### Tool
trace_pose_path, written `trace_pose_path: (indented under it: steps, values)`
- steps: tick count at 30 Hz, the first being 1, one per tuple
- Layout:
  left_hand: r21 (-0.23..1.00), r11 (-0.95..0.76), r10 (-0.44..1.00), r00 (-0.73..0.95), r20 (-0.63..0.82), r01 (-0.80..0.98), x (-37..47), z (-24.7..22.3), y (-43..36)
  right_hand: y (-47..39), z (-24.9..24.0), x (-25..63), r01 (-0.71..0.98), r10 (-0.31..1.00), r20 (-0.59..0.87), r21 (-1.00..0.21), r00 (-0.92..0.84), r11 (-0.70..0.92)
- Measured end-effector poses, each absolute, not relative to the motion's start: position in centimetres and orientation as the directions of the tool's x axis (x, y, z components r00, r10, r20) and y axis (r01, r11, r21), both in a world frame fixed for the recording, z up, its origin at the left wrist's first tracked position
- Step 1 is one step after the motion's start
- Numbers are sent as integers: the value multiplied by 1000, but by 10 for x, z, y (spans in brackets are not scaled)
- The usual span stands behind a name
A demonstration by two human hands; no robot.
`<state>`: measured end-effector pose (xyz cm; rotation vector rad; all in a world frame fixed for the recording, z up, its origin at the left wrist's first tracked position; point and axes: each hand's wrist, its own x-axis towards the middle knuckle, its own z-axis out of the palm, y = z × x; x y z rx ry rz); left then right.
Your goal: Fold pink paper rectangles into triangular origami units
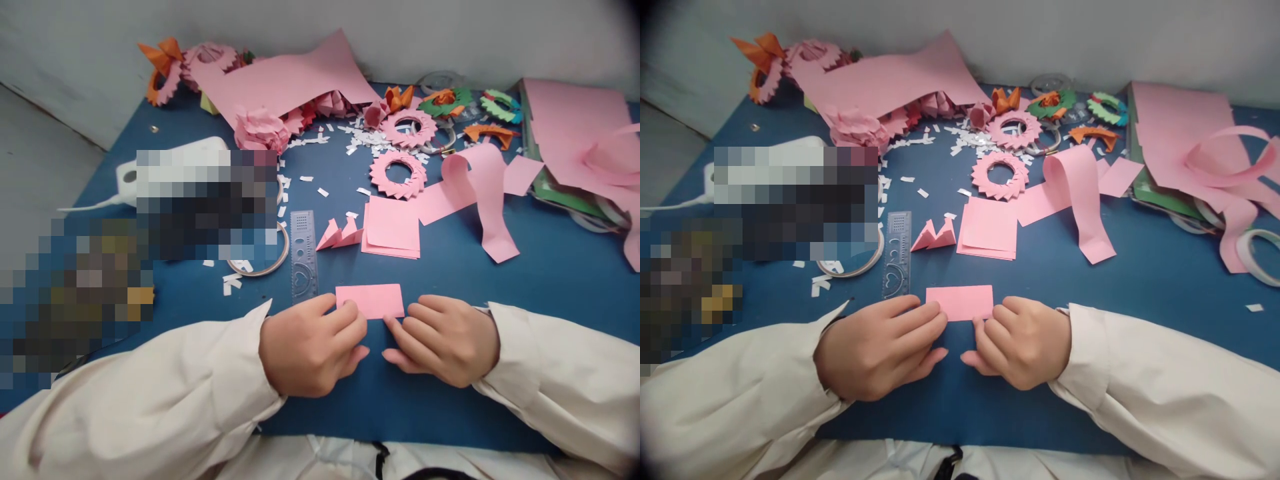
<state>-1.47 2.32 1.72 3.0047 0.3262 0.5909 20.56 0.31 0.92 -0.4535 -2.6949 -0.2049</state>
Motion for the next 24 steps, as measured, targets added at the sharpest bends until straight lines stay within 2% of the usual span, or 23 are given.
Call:
trace_pose_path:
  steps: [7,13,19,21,24]
  values:
    - [121,-970,243,890,385,213,-17,18,22,5,9,207,368,313,421,53,-851,928]
    - [-34,-954,250,851,463,299,-17,18,23,6,11,207,411,340,438,75,-832,909]
    - [-147,-862,428,853,300,484,-15,20,27,6,9,207,437,349,443,113,-826,892]
    - [-149,-862,434,858,276,484,-15,19,28,7,8,207,448,358,444,113,-821,887]
    - [-144,-876,398,858,324,461,-15,17,28,10,8,207,484,388,458,109,-799,868]
